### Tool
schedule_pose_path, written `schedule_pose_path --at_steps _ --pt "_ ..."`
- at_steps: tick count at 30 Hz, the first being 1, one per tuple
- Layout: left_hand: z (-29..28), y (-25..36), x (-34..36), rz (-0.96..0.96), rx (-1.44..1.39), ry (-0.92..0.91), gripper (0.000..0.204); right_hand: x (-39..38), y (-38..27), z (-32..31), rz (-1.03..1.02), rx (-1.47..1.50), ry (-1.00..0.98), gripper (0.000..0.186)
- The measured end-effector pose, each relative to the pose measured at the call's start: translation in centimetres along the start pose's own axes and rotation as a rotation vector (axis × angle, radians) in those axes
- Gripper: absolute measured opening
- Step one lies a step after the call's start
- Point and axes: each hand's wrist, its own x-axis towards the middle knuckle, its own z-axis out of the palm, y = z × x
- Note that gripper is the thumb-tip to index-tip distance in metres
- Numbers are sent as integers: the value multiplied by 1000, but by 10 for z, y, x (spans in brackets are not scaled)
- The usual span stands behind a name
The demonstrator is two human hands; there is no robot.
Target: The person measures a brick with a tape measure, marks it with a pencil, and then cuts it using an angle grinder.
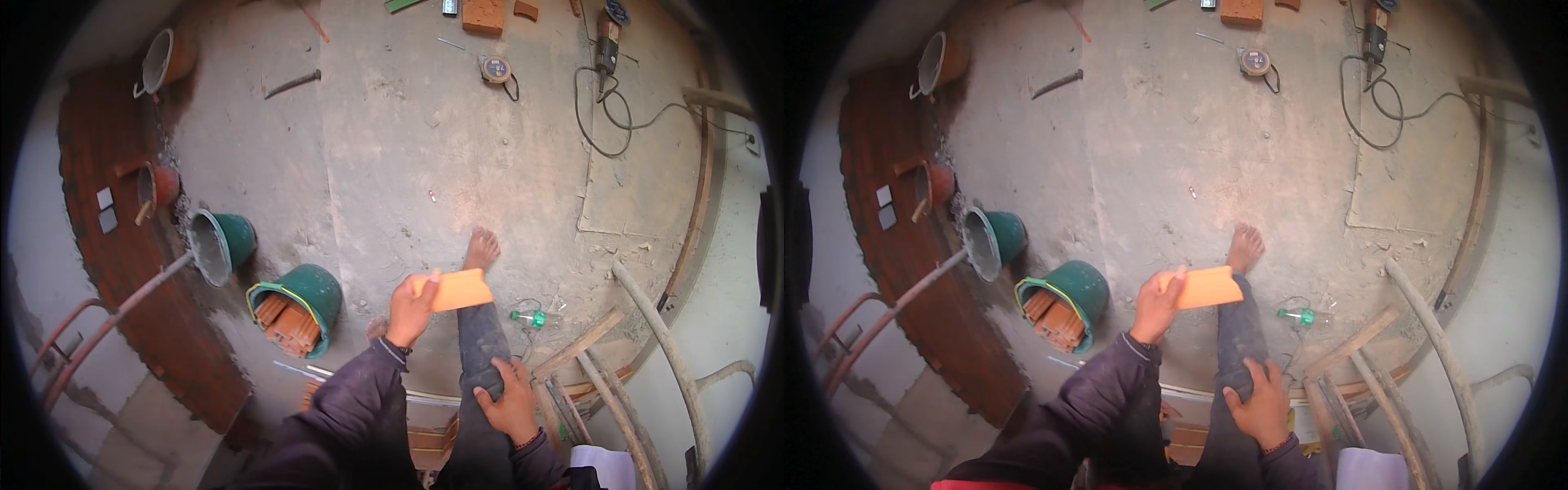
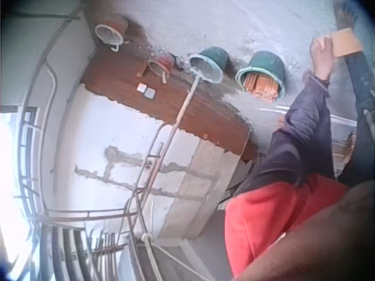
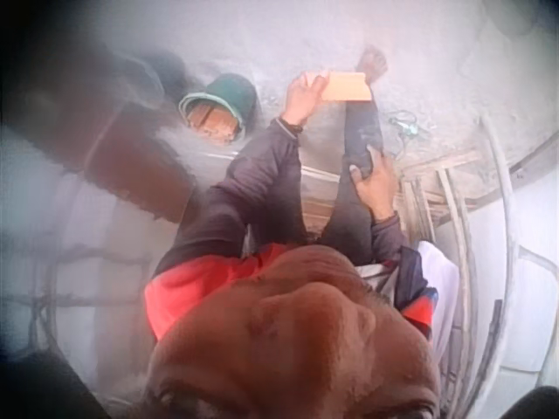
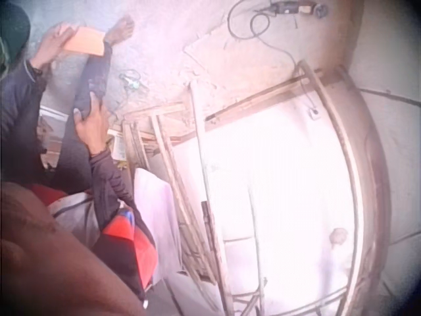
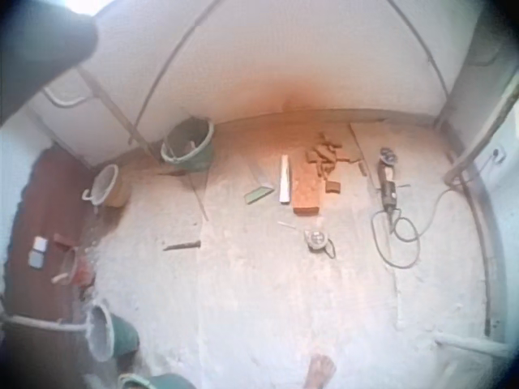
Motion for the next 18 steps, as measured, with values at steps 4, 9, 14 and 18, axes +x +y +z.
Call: schedule_pose_path --at_steps 4,9,14,18 --pt "-7 121 38 138 297 -412 39 60 -59 -65 -309 50 407 84" --pt "-6 215 93 104 411 -623 35 159 -132 -142 -543 -103 270 87" --pt "16 263 180 168 504 -677 34 237 -171 -162 -556 -62 237 79" --pt "25 274 241 157 295 -562 35 307 -199 -185 -573 9 318 72"
